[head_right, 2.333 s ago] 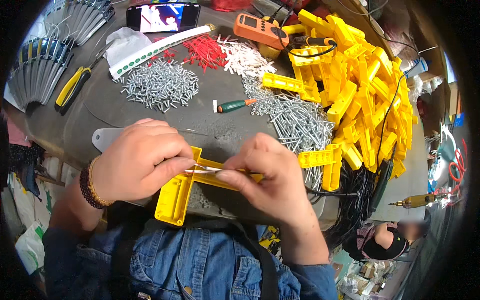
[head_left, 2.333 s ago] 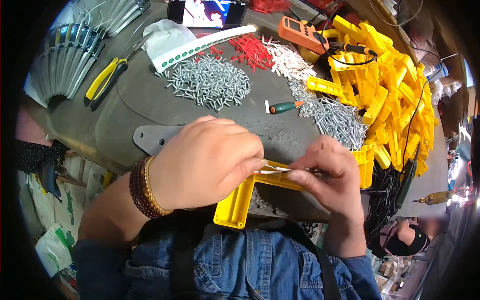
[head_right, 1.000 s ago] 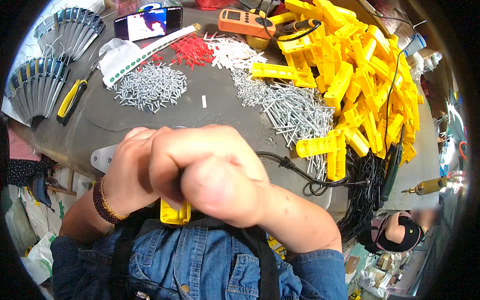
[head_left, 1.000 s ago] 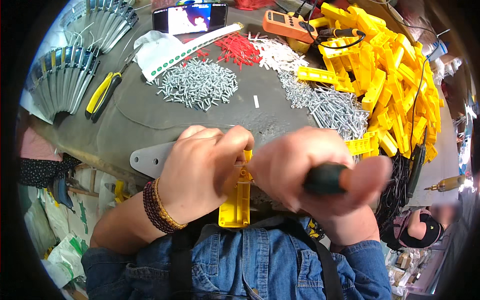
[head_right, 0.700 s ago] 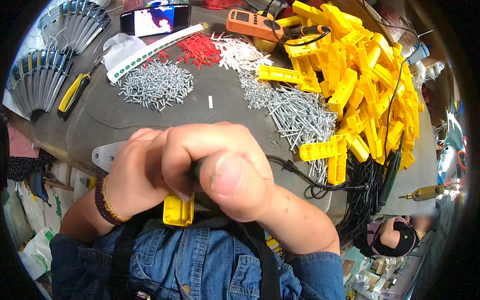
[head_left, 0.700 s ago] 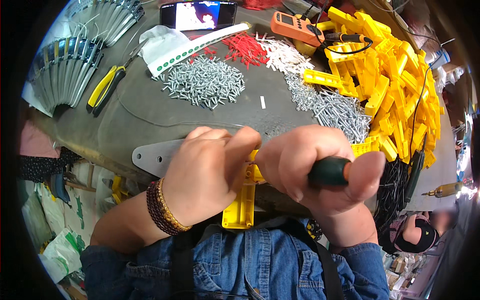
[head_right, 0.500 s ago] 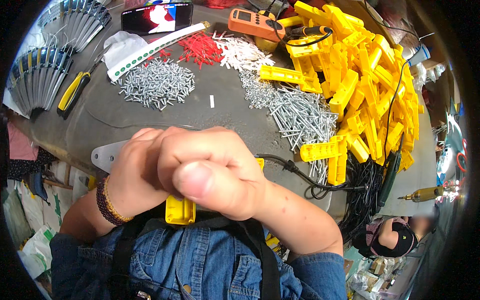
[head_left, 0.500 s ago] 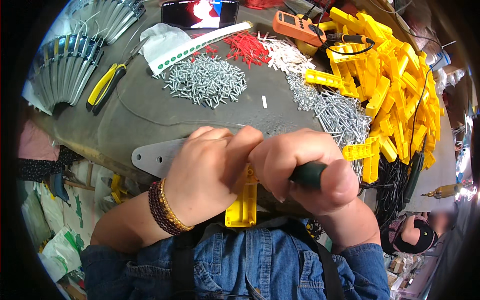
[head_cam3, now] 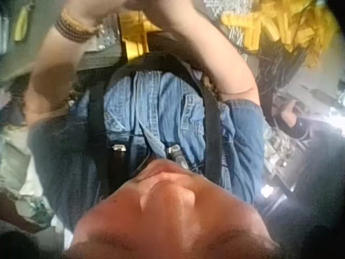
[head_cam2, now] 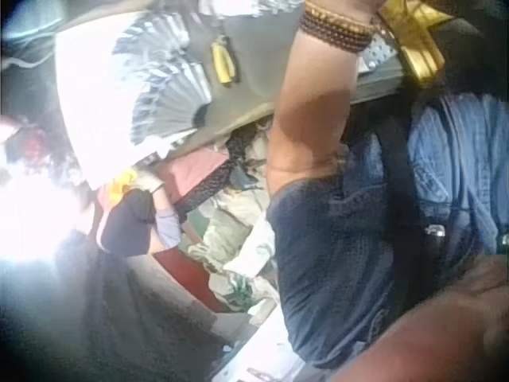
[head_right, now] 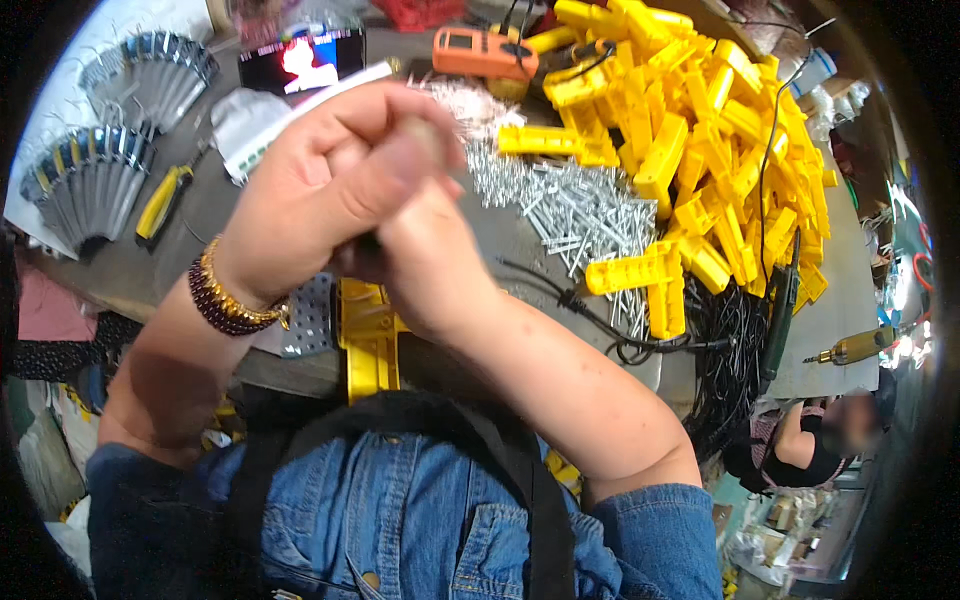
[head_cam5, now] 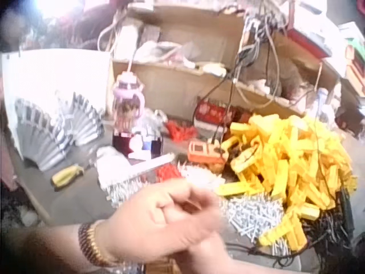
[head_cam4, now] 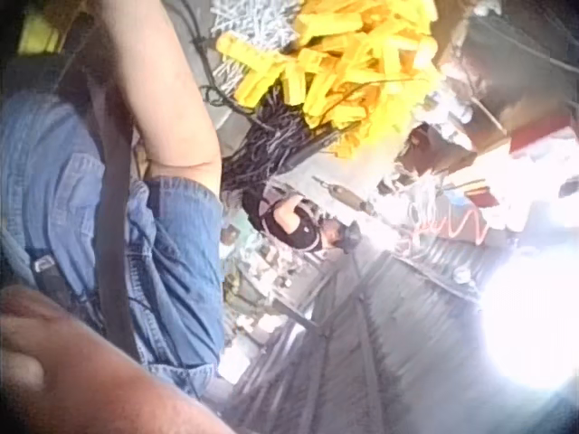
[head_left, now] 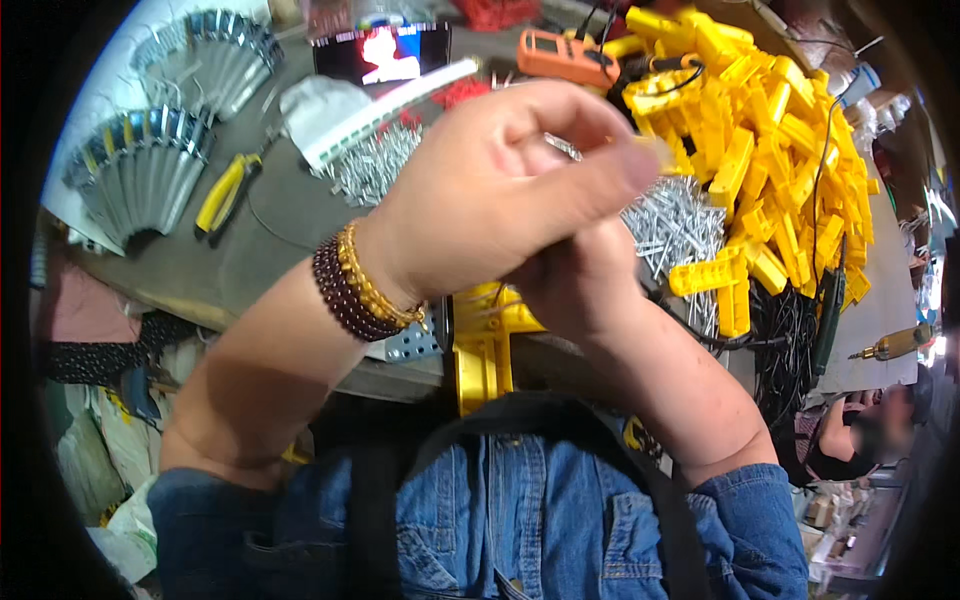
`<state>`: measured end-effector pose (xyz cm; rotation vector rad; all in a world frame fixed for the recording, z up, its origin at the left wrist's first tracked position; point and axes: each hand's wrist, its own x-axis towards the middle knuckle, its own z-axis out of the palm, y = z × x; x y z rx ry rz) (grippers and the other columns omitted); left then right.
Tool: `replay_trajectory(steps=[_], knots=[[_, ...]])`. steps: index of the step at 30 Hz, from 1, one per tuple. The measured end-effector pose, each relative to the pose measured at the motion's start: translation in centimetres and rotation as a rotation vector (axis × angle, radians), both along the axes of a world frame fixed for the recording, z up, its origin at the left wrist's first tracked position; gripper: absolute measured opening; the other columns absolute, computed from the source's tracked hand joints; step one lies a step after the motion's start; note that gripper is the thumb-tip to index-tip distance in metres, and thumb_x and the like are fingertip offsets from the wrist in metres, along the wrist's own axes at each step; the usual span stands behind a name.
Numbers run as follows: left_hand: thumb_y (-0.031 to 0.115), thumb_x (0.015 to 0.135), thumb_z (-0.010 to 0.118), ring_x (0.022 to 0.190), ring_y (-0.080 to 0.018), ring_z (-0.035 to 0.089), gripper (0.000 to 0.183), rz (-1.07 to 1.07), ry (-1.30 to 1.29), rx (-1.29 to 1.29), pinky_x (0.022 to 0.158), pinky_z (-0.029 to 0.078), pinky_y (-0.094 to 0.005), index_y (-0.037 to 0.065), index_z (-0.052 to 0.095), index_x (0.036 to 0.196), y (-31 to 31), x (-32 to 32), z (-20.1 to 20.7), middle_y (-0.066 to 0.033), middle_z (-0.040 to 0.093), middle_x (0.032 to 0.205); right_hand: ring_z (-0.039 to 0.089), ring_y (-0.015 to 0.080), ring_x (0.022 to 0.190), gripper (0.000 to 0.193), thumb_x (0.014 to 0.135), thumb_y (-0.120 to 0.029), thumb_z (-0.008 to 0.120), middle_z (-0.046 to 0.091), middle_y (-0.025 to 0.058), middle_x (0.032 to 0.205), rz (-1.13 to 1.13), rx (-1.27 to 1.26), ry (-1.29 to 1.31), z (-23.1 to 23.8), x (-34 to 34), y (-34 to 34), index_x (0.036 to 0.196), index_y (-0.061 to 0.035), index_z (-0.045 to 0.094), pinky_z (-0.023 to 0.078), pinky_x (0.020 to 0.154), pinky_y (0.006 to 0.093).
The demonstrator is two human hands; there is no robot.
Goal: Soldering wires and assembling yellow plastic housings for electrical components.
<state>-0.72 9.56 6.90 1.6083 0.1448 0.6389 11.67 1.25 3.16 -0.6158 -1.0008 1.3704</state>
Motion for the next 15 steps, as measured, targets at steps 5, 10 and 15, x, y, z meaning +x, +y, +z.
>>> replay_trajectory(steps=[5,10,15], knots=[[0.031,0.094,0.064,0.087,-0.0096,0.061,0.031,0.567,-0.331,0.070,0.075,0.051,-0.0277,0.004,0.064,0.111,0.5,-1.1,-3.6,-0.0056,0.066,0.109,0.048,0.0234,0.125,0.064,0.091,-0.049,0.060,0.052,0.0062,0.133,-0.597,0.002,-0.824,2.2,7.8,-4.9,0.137,-0.0073,0.046,0.038,0.104,0.0410],[0.029,0.090,0.065,0.092,-0.0278,0.063,0.029,0.196,0.281,0.790,0.081,0.047,-0.0367,0.006,0.064,0.107,-3.1,-0.9,-4.8,-0.0120,0.065,0.095,0.055,0.0308,0.106,0.036,0.074,-0.017,0.078,0.060,0.0124,0.109,-0.532,-0.116,-1.913,1.3,10.0,-14.7,0.106,-0.0055,0.066,0.043,0.094,0.0368],[0.019,0.087,0.065,0.089,-0.0265,0.060,0.013,0.142,0.231,0.883,0.080,0.042,-0.0398,0.009,0.067,0.095,-3.0,-1.0,-4.4,-0.0063,0.062,0.086,0.054,0.0290,0.096,0.021,0.072,-0.009,0.075,0.059,0.0056,0.101,-0.769,-0.023,-1.966,-0.2,10.7,-15.2,0.090,-0.0070,0.064,0.043,0.083,0.0395]])
